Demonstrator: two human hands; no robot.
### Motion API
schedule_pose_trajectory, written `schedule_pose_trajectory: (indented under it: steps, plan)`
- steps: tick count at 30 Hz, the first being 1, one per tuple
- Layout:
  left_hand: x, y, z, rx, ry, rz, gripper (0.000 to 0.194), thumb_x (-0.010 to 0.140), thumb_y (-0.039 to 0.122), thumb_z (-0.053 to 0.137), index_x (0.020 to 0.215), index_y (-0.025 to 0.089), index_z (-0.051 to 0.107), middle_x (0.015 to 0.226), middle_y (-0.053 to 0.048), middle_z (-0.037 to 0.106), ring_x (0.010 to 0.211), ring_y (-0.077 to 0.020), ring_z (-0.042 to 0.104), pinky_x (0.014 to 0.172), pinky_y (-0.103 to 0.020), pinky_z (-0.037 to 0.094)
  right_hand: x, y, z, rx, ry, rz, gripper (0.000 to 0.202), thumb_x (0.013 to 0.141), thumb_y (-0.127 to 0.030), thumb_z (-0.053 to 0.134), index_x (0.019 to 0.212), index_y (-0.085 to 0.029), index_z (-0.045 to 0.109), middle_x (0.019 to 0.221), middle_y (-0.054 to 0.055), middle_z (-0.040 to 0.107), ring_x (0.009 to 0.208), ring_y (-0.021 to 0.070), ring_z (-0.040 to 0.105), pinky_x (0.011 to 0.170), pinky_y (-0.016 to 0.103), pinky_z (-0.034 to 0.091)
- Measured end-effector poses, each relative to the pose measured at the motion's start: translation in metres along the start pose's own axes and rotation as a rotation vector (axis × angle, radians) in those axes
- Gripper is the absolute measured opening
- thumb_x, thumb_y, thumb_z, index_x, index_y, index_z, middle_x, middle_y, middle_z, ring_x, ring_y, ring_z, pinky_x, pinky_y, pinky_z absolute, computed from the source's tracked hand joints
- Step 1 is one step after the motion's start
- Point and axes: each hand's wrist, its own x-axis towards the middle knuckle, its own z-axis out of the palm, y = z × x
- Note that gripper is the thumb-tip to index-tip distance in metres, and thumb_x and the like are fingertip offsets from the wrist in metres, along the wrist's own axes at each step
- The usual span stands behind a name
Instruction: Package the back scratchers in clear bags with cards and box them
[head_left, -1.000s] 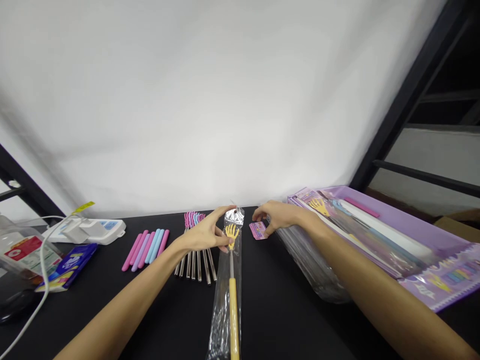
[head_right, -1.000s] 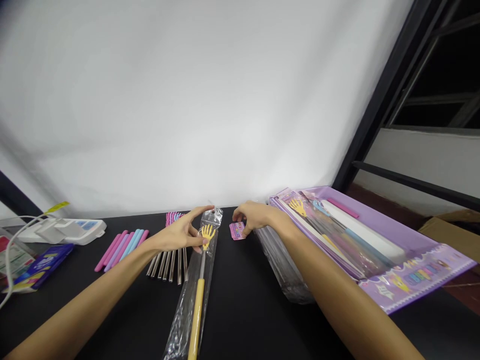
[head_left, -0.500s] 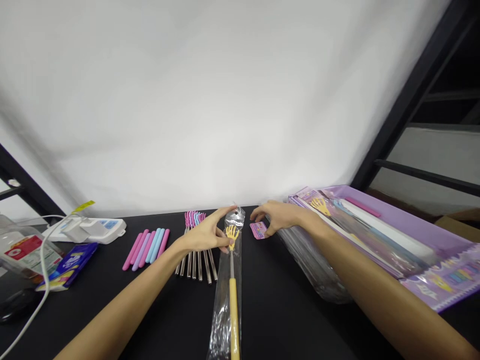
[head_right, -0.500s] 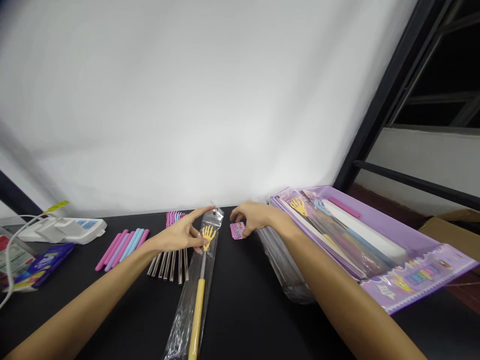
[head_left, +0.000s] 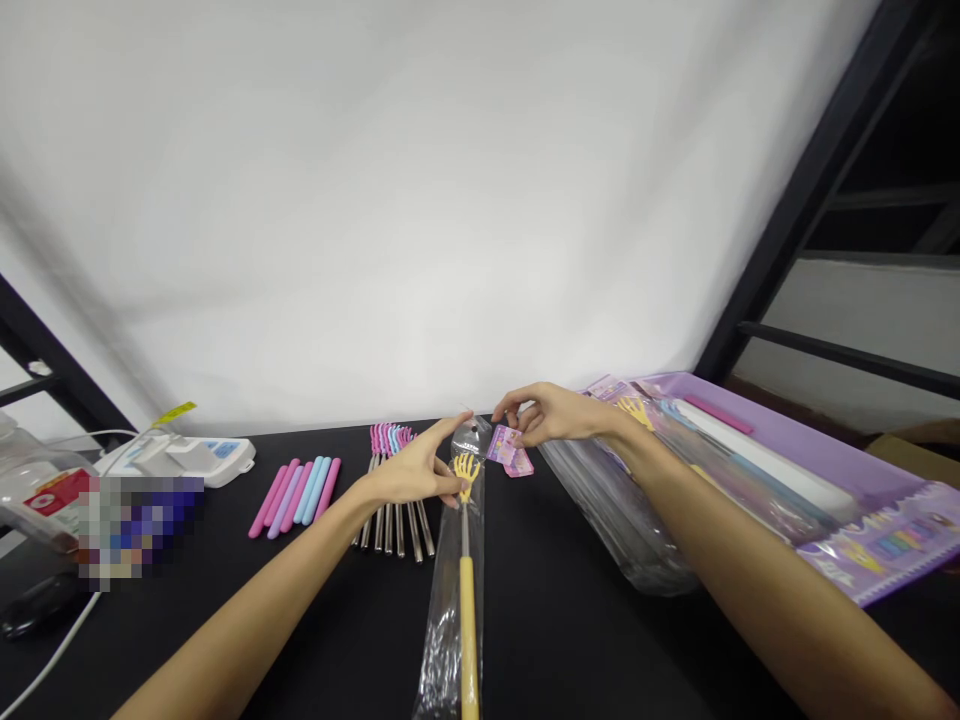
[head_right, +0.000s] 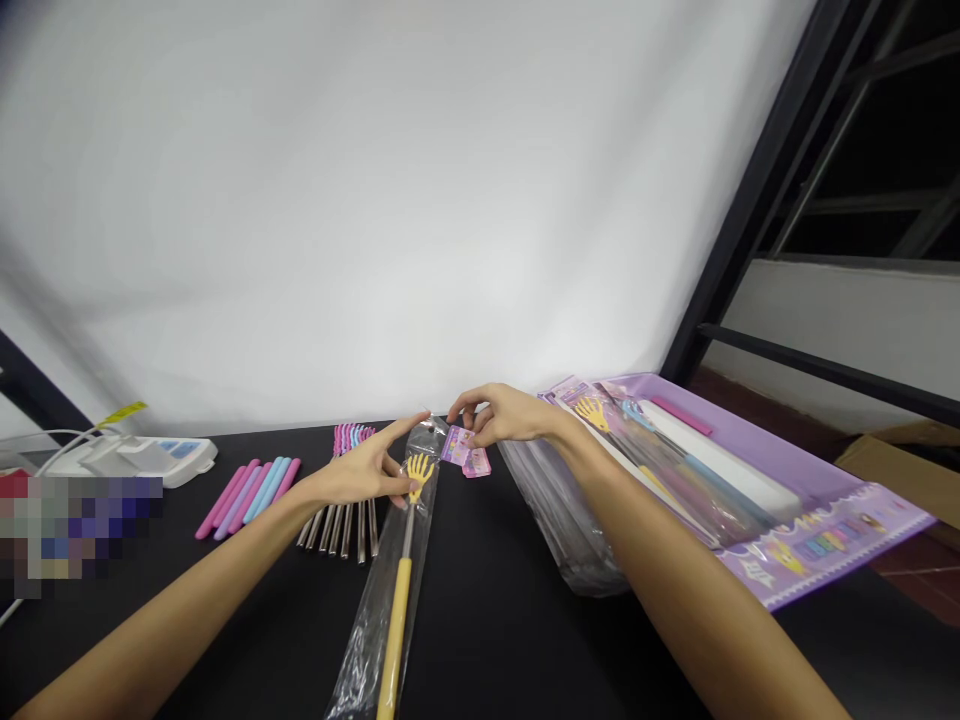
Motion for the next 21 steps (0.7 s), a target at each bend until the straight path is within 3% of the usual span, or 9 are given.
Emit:
schedule_pose_trajectory:
  steps: [3,8,13,17,19,21]
  plan:
    - [0.001,-0.001,0.000,0.007,0.006,-0.002,0.099,0.076,0.014,0.072,0.155,0.017,0.013,0.104,-0.019,0.068,0.062,-0.0197,0.072,0.060,-0.029,0.055,0.000,-0.003,-0.001,0.054,0.044,-0.019,0.032,0.066,-0.029,0.078,0.093,-0.013,0.070,0.073,0.002,0.070,0.068,0.0161,0.065,0.066,0.029,0.049]
    - [0.001,0.000,0.001,0.007,0.010,-0.003,0.099,0.077,0.018,0.073,0.155,0.016,0.011,0.092,-0.013,0.069,0.061,-0.0196,0.071,0.061,-0.031,0.055,-0.001,-0.015,0.001,0.046,0.153,-0.186,0.026,0.078,-0.038,0.070,0.088,-0.014,0.070,0.082,0.005,0.070,0.078,0.0174,0.062,0.075,0.032,0.049]
    - [0.002,0.000,0.003,-0.025,0.005,0.009,0.106,0.078,0.024,0.075,0.155,0.012,0.003,0.075,-0.008,0.070,0.063,-0.0227,0.072,0.063,-0.033,0.056,0.009,-0.023,0.022,-0.212,0.167,-0.272,0.017,0.089,-0.030,0.057,0.094,-0.017,0.067,0.081,0.002,0.066,0.073,0.0146,0.057,0.068,0.028,0.045]
    - [0.003,-0.004,0.002,-0.039,-0.022,0.017,0.109,0.080,0.023,0.074,0.155,0.014,-0.004,0.069,-0.007,0.070,0.065,-0.0230,0.072,0.064,-0.034,0.057,0.023,-0.014,0.032,-0.447,0.397,-0.300,0.012,0.087,-0.025,0.061,0.088,-0.016,0.069,0.077,0.003,0.064,0.068,0.0138,0.054,0.064,0.027,0.041]
    - [0.003,-0.008,0.001,-0.056,-0.039,0.030,0.109,0.080,0.023,0.074,0.155,0.016,-0.006,0.076,-0.010,0.072,0.066,-0.0227,0.072,0.065,-0.035,0.058,0.027,-0.010,0.032,-0.488,0.480,-0.291,0.011,0.086,-0.026,0.063,0.083,-0.016,0.068,0.077,0.004,0.063,0.069,0.0147,0.056,0.064,0.027,0.042]
    - [0.004,-0.011,0.000,-0.072,-0.045,0.063,0.109,0.080,0.024,0.075,0.155,0.022,-0.004,0.103,-0.020,0.070,0.067,-0.0215,0.072,0.065,-0.035,0.059,0.027,-0.007,0.031,-0.489,0.530,-0.271,0.012,0.085,-0.028,0.063,0.081,-0.017,0.065,0.081,0.006,0.064,0.074,0.0165,0.060,0.066,0.028,0.045]
